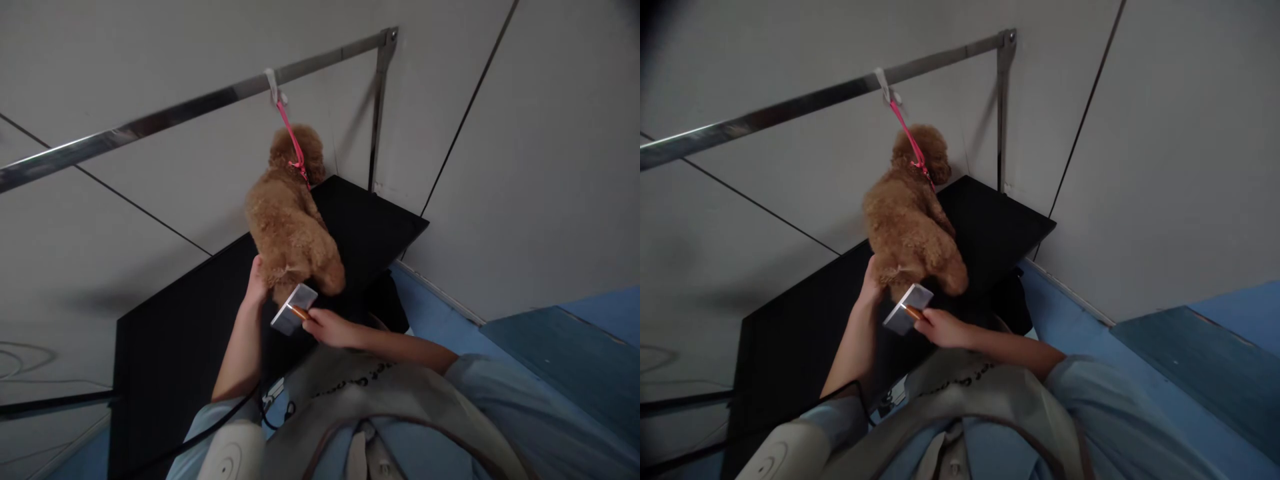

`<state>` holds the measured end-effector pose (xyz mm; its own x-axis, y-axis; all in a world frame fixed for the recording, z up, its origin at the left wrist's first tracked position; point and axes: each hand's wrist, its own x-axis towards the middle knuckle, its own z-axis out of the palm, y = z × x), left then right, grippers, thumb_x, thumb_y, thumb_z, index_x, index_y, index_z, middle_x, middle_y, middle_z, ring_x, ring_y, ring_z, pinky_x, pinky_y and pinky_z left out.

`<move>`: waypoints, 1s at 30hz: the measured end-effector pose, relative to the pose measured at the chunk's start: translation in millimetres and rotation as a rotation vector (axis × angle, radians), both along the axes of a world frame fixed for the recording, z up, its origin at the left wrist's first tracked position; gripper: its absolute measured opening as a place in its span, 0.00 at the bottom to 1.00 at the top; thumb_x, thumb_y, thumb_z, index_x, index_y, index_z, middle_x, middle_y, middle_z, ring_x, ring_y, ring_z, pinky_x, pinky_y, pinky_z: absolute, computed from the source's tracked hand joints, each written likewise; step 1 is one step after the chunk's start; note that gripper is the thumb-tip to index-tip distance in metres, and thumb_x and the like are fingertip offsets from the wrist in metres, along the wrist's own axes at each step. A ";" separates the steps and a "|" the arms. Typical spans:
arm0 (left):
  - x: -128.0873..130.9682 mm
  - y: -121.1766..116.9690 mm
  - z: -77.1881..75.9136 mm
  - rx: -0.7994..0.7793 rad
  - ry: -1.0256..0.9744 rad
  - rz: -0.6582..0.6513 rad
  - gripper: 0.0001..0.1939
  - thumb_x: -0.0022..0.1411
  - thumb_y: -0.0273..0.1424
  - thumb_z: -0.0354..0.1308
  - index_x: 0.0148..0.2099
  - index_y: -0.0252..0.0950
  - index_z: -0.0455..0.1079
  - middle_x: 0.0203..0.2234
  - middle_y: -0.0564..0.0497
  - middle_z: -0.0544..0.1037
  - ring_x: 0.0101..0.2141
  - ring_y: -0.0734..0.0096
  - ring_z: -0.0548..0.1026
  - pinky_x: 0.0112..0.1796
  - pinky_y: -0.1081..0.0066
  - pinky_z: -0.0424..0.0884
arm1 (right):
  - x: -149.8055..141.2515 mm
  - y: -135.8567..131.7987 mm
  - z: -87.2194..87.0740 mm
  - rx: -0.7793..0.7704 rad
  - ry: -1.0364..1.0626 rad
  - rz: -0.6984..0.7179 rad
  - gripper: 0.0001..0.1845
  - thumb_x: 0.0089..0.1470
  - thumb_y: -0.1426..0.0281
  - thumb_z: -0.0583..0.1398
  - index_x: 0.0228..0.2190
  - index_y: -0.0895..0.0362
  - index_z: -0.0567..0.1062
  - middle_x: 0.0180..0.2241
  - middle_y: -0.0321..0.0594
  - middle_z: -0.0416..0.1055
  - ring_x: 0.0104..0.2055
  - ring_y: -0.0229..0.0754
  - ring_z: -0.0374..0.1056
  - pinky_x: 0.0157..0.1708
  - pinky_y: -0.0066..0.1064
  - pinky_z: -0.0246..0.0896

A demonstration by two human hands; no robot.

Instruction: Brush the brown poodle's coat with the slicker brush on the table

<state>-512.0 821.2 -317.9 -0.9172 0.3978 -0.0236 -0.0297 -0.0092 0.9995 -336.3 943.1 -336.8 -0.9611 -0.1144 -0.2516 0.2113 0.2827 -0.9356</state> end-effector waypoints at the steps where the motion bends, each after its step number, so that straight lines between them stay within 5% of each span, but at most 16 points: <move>1: 0.5 -3.0 -2.8 0.038 -0.010 0.005 0.26 0.46 0.45 0.65 0.44 0.34 0.70 0.36 0.50 0.78 0.37 0.67 0.74 0.39 0.71 0.70 | -2.5 2.2 3.2 0.007 0.107 -0.074 0.13 0.62 0.64 0.51 0.28 0.56 0.64 0.22 0.33 0.65 0.24 0.34 0.62 0.24 0.24 0.52; 4: -2.3 -11.8 -10.0 0.080 0.017 -0.079 0.27 0.44 0.52 0.63 0.35 0.33 0.73 0.30 0.48 0.78 0.34 0.64 0.74 0.35 0.70 0.70 | -13.4 8.4 7.0 0.067 0.230 -0.289 0.09 0.62 0.65 0.51 0.32 0.55 0.65 0.23 0.34 0.65 0.27 0.35 0.62 0.28 0.26 0.53; 8: -8.7 -17.2 -11.7 -0.140 0.100 -0.119 0.21 0.35 0.45 0.70 0.22 0.32 0.71 0.19 0.51 0.73 0.24 0.70 0.71 0.27 0.73 0.66 | -15.5 7.5 -0.2 -0.061 0.002 -0.259 0.11 0.64 0.65 0.47 0.32 0.55 0.63 0.18 0.30 0.61 0.19 0.34 0.58 0.23 0.25 0.51; 10: -8.9 -15.8 -10.5 -0.178 0.048 -0.123 0.17 0.36 0.41 0.70 0.23 0.32 0.73 0.18 0.51 0.74 0.22 0.71 0.70 0.26 0.73 0.65 | -14.8 7.7 0.5 -0.140 0.000 -0.204 0.13 0.65 0.63 0.45 0.33 0.55 0.63 0.16 0.28 0.60 0.17 0.33 0.56 0.21 0.25 0.51; 14: -4.6 -7.5 -11.5 -0.115 -0.029 -0.140 0.12 0.38 0.35 0.67 0.26 0.33 0.76 0.22 0.50 0.78 0.24 0.68 0.73 0.29 0.71 0.69 | -14.1 8.6 -4.3 -0.027 0.138 -0.251 0.12 0.64 0.63 0.49 0.31 0.56 0.64 0.19 0.31 0.63 0.22 0.34 0.60 0.25 0.25 0.54; 19: 0.5 -1.3 -16.1 -0.077 -0.001 -0.114 0.11 0.39 0.34 0.68 0.26 0.33 0.76 0.23 0.48 0.79 0.29 0.63 0.76 0.33 0.68 0.71 | 6.0 -3.3 -29.1 0.074 -0.082 -0.129 0.15 0.61 0.65 0.52 0.24 0.56 0.63 0.19 0.33 0.62 0.23 0.35 0.60 0.24 0.26 0.50; 22: 4.0 -0.8 -11.6 -0.045 0.033 -0.071 0.12 0.41 0.34 0.69 0.30 0.34 0.77 0.27 0.50 0.80 0.31 0.64 0.76 0.35 0.69 0.72 | 4.4 -0.8 -15.7 0.027 0.031 -0.108 0.14 0.62 0.63 0.50 0.26 0.56 0.64 0.20 0.33 0.64 0.24 0.34 0.60 0.25 0.26 0.52; 25: 7.0 0.1 -4.3 -0.022 0.002 -0.088 0.12 0.40 0.32 0.68 0.31 0.34 0.77 0.28 0.50 0.80 0.30 0.66 0.76 0.35 0.69 0.72 | -8.5 7.2 1.6 0.092 0.193 -0.242 0.13 0.64 0.63 0.48 0.35 0.57 0.66 0.25 0.37 0.69 0.28 0.37 0.64 0.30 0.27 0.54; 27: 8.7 0.0 -0.8 -0.031 -0.034 -0.114 0.11 0.39 0.32 0.67 0.28 0.34 0.77 0.28 0.49 0.80 0.30 0.64 0.76 0.35 0.68 0.72 | -10.3 7.4 0.8 0.206 0.130 -0.269 0.12 0.63 0.64 0.49 0.34 0.58 0.67 0.29 0.41 0.71 0.31 0.39 0.65 0.31 0.28 0.54; 30: 12.0 -2.1 2.5 -0.028 -0.057 -0.136 0.12 0.39 0.33 0.67 0.29 0.33 0.78 0.29 0.47 0.81 0.32 0.62 0.77 0.37 0.68 0.72 | -2.1 2.1 -9.5 0.247 -0.036 -0.127 0.15 0.62 0.64 0.50 0.28 0.58 0.67 0.29 0.43 0.71 0.30 0.39 0.65 0.29 0.28 0.53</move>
<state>-499.9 819.1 -315.3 -0.8517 0.5167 -0.0870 -0.0855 0.0268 0.9960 -338.4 945.2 -346.2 -0.9538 0.0752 -0.2909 0.2912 0.4704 -0.8330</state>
